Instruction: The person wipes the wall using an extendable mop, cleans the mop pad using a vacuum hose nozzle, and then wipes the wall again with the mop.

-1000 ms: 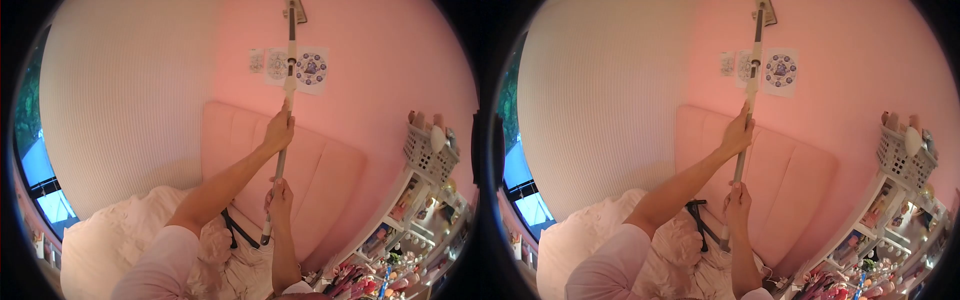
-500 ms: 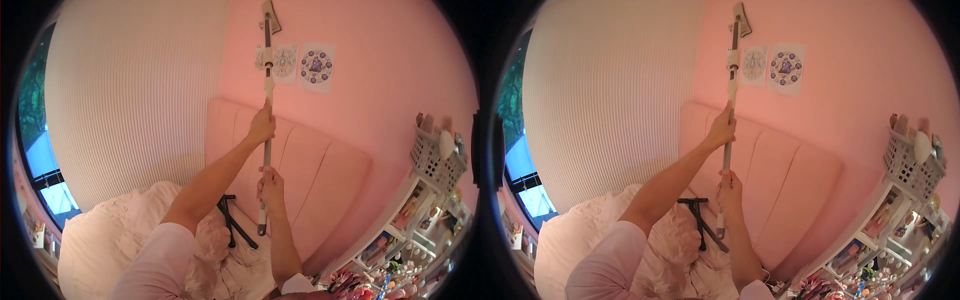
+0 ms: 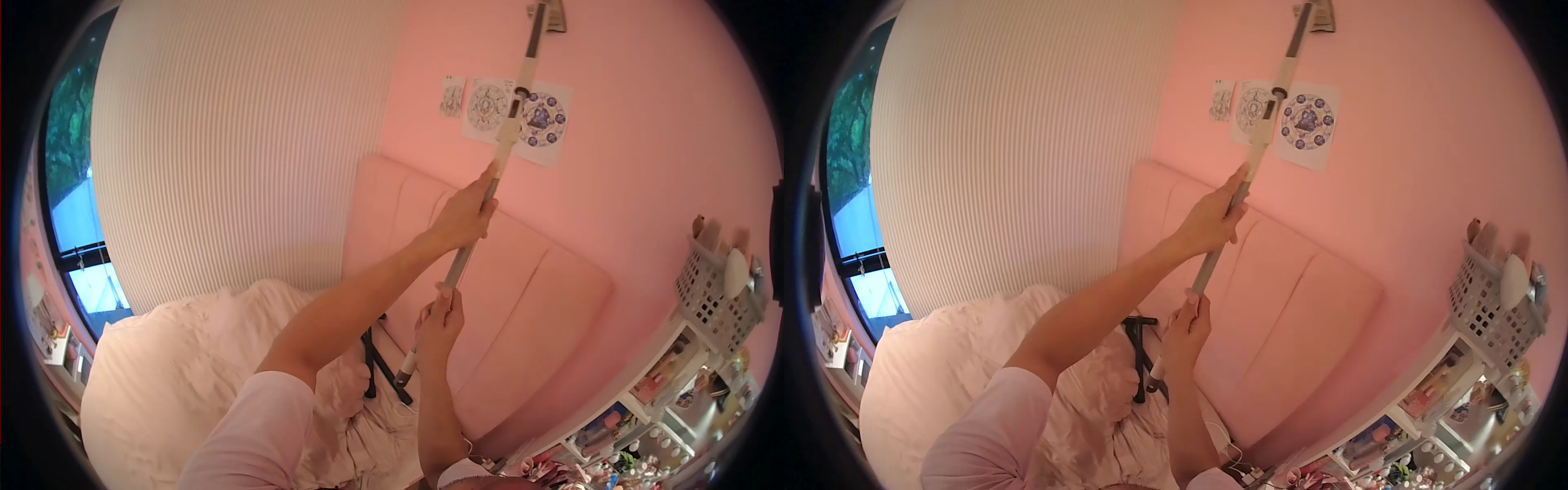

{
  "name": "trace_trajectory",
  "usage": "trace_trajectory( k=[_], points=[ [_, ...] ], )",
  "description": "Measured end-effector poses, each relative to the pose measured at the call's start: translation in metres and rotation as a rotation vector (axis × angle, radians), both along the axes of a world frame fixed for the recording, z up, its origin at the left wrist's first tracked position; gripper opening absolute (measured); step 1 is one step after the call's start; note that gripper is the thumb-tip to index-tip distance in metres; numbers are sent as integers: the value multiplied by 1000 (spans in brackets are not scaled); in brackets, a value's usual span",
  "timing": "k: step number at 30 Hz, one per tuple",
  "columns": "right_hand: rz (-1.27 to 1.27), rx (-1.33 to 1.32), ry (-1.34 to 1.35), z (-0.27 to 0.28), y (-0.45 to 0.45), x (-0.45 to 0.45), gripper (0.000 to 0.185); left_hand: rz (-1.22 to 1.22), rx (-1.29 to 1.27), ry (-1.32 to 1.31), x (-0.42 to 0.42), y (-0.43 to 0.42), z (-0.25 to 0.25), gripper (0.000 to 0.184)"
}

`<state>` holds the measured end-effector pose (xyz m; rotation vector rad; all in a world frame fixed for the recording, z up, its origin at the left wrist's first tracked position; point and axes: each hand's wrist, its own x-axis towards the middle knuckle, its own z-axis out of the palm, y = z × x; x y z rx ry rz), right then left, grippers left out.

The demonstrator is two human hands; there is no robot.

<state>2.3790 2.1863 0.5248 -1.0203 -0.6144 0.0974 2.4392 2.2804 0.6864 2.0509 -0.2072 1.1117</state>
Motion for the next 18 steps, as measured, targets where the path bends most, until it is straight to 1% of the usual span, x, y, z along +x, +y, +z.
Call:
trace_trajectory(
  k=[2, 4, 7, 9, 11, 12, 13, 15, 17, 18],
  points=[
    [-20, 2, -5, -6, -6, -3, 36, 40, 116, -78, 4, -6, -8, 73],
    [-50, 14, -11, -10, -9, -6, 36, 69, 129, -85, 5, -7, -14, 74],
    [-47, -37, -5, -10, -19, -5, 34, 103, 136, -111, 14, -7, -24, 75],
    [-37, -124, -22, -9, -24, -11, 37, 119, 135, -125, 7, -3, -28, 76],
    [-39, -141, -40, -13, -25, -7, 36, -18, -60, 109, -17, -8, -22, 73],
    [-31, -157, -61, -14, -27, -5, 36, -34, -59, 118, -20, -7, -28, 73],
    [-45, -156, -54, -12, -28, -3, 36, 41, -45, 136, -23, -6, -34, 69],
    [-54, -257, -74, -4, -29, -2, 37, 110, -32, 161, -37, 0, -54, 67],
    [-35, -271, -49, 8, -30, -8, 37, 198, -17, 83, -56, 11, -93, 60],
    [-10, -281, -33, 16, -30, -9, 37, 167, -31, 65, -71, 17, -115, 57]
  ],
)
